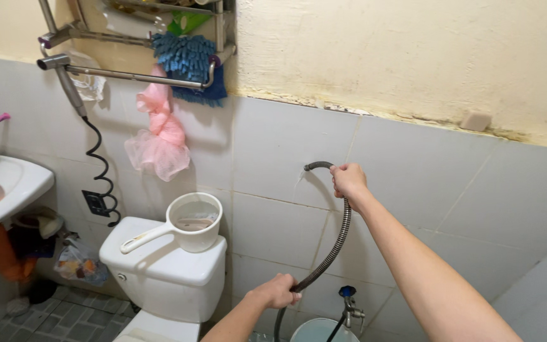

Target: The person applies cleaning liquid to a toilet bowl and seat, scrubs the surfaces with a brush, and then cleans a bidet hose in a bucket of water.

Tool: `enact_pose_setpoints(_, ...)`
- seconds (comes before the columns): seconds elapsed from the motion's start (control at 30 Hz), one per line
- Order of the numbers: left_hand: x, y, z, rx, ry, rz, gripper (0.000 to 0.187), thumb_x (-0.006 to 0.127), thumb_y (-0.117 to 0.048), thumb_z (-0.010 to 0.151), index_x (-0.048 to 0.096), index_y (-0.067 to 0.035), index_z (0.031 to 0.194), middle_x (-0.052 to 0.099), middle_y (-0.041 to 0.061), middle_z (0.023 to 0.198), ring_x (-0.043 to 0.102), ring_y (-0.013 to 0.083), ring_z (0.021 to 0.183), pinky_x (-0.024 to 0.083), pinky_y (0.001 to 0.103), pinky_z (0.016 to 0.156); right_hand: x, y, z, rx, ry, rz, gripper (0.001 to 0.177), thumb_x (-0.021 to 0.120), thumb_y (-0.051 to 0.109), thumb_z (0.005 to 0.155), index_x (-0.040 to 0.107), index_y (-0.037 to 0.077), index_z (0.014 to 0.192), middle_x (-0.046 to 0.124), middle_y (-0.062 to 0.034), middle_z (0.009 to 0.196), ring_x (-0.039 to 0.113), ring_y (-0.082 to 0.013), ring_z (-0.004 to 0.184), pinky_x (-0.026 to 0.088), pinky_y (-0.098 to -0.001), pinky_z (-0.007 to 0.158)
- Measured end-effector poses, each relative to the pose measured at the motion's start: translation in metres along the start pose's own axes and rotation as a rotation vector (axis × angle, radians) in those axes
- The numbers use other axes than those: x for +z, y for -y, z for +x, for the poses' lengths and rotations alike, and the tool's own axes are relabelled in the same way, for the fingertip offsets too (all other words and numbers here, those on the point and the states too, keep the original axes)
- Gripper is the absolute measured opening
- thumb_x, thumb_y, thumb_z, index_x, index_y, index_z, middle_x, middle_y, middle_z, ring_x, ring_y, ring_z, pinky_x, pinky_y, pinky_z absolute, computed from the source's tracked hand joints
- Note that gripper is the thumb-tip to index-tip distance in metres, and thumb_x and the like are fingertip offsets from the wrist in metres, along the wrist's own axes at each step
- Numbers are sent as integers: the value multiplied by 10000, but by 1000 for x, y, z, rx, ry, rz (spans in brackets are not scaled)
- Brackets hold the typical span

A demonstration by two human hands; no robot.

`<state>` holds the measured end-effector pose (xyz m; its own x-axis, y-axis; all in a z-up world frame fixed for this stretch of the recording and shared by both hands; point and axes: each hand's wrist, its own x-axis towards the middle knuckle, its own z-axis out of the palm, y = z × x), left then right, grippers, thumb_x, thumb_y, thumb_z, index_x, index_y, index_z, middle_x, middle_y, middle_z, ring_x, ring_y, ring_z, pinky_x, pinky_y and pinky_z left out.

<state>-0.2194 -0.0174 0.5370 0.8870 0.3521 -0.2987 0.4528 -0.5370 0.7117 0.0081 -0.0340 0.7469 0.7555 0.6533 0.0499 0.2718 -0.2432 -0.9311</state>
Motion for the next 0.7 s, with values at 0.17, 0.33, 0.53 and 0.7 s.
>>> enact_pose_setpoints(0.17, -10, 7, -8, -23, -14, 25, 270, 654, -279, 973, 723, -28, 1043, 735, 102, 989, 687, 258, 994, 517, 423, 932, 27, 6, 12, -2, 57, -12, 276, 601, 178, 1012, 614, -55, 866, 550, -52, 662, 460, -138, 506, 413, -335, 449)
enact_pose_setpoints(0.33, -14, 18, -6, -35, -25, -35, 265, 640, -293, 979, 715, -42, 1013, 753, 86, 970, 703, 246, 995, 522, 415, 935, 54, 11, 25, -22, 128, 41, 236, 594, 147, 1008, 624, -69, 918, 584, -67, 710, 490, -128, 529, 418, -324, 449)
enact_pose_setpoints(0.53, -20, 31, -2, 21, -61, -32, 285, 628, -306, 989, 731, -43, 962, 753, 89, 984, 695, 259, 1006, 519, 419, 937, 86, 22, 44, -24, 186, 52, 197, 556, 113, 996, 662, -51, 970, 657, -75, 757, 567, -133, 554, 480, -308, 470)
enact_pose_setpoints(0.7, -28, 34, 1, -31, -77, -70, 292, 622, -319, 998, 728, -54, 937, 744, 100, 995, 699, 281, 1005, 525, 423, 925, 105, 35, 44, -177, 81, 60, 233, 606, 165, 991, 689, -47, 938, 665, -63, 717, 572, -124, 541, 480, -307, 481)
